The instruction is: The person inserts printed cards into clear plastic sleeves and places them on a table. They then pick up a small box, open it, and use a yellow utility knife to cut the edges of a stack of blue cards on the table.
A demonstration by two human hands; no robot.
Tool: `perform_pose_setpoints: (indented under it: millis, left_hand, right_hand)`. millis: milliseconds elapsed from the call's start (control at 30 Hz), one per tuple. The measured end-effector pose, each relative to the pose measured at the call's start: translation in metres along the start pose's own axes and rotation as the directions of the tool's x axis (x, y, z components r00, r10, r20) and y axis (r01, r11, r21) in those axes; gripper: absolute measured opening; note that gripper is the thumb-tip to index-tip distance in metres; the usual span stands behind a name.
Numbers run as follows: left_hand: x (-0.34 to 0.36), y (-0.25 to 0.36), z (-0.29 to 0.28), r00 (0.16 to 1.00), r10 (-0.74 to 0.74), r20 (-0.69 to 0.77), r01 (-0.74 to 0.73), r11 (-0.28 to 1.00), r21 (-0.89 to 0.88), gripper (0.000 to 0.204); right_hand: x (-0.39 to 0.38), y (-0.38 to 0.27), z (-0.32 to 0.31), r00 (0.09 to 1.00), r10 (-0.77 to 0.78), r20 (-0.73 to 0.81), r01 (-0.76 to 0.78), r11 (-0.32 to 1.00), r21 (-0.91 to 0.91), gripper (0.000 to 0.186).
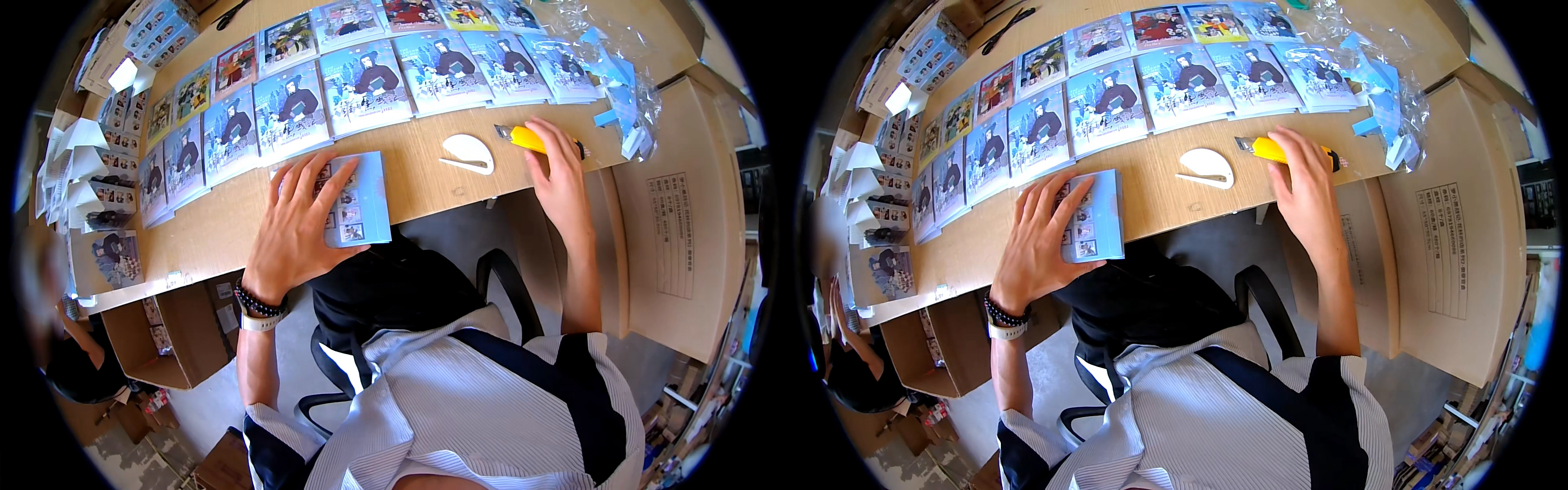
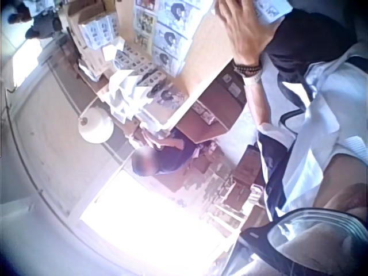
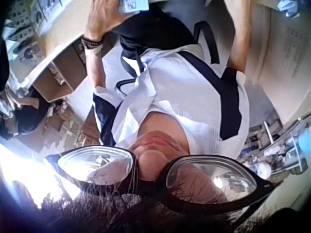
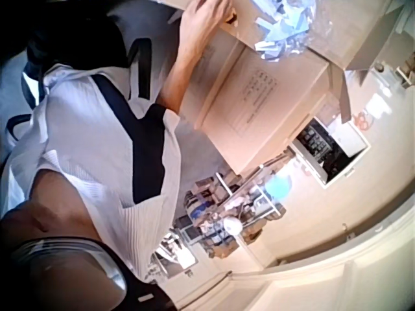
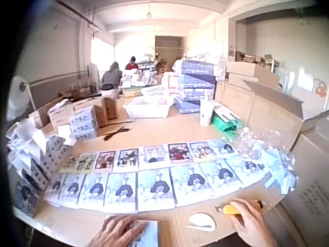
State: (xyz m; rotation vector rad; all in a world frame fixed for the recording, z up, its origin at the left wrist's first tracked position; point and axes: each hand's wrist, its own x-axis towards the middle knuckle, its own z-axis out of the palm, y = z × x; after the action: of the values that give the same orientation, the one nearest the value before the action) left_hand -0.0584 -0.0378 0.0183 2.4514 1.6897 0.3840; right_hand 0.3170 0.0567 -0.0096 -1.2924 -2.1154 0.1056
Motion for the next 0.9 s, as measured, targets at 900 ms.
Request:
perform_pose_setpoints:
  millis: [900]
  left_hand:
    - [-0.017, 0.014, 0.022, 0.987, -0.093, -0.133, 0.115, 0.98, 0.163, 0.055]
  right_hand:
    - [-0.062, -0.143, 0.014, 0.926, -0.21, 0.313, 0.132, 0.959, 0.251, 0.055]
